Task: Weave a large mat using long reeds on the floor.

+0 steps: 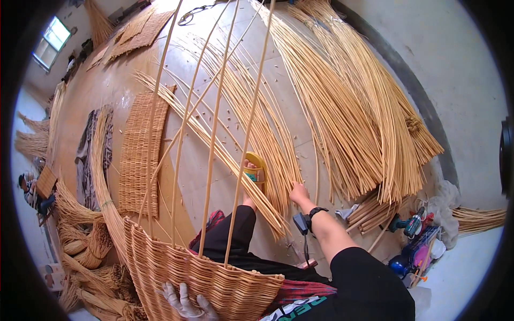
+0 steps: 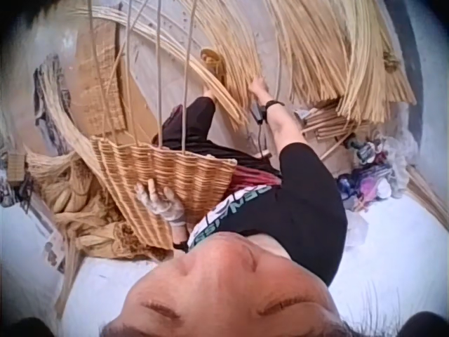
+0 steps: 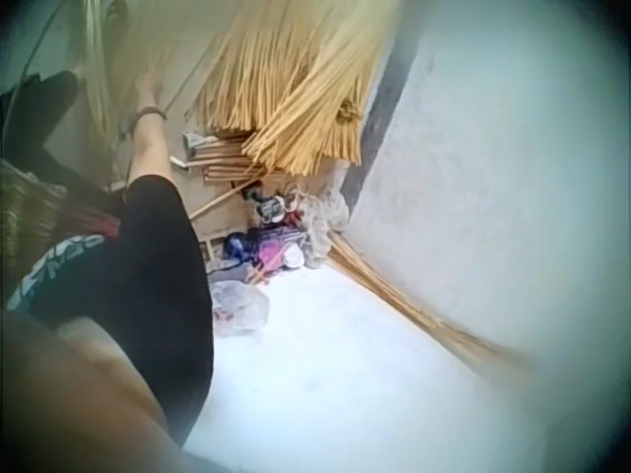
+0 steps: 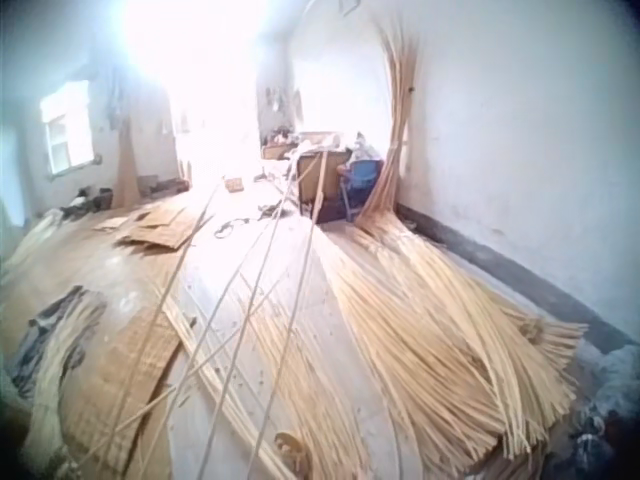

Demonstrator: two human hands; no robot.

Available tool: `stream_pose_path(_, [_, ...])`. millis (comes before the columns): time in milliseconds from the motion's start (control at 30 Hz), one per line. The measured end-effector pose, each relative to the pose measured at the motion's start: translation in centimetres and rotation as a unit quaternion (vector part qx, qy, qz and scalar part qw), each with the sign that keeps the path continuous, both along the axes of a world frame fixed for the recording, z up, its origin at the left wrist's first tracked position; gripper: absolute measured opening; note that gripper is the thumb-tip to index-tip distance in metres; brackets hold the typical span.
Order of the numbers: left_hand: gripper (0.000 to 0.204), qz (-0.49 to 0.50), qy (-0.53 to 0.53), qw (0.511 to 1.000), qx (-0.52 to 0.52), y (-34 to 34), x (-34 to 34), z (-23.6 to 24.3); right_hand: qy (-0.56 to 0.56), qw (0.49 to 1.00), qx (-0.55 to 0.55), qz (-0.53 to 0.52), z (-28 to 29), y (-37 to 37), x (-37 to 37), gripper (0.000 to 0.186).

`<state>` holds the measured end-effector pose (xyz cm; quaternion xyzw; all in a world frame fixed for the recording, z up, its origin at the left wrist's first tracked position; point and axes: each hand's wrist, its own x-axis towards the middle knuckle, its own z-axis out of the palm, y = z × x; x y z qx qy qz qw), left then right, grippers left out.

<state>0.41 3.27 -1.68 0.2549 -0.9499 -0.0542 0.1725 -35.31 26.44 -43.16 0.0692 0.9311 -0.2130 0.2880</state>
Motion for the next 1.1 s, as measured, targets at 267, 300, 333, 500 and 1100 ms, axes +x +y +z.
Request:
stream_pose_path(267, [0.063, -0.009, -0.010, 1.000, 0.006, -0.6, 0.5, -0.2, 0.052, 0.990, -0.127, -0.023, 4.3, 2.3, -1.2, 0.034])
stream_pose_path(300, [0.063, -0.007, -0.006, 1.000, 0.007, -0.8, 0.7, -0.4, 0.089, 0.985, -0.149, -0.006, 4.2, 3.0, -1.0, 0.034])
stream_pose_path(333, [0.057, -0.016, 0.000, 1.000, -0.009, -1.0, 0.8, -0.6, 0.085, 0.983, -0.166, 0.003, 4.0, 3.6, -0.8, 0.035])
stream_pose_path(500, [0.050, -0.006, -0.010, 1.000, 0.013, -1.2, 1.9, -1.1, 0.037, 0.980, -0.187, 0.058, 3.1, 5.4, -0.1, 0.036])
stream_pose_path(1100, [0.046, 0.003, 0.036, 0.999, 0.008, -1.1, 2.2, -1.1, -0.027, 0.952, -0.162, 0.259, 15.8, -2.4, 2.4, 0.036])
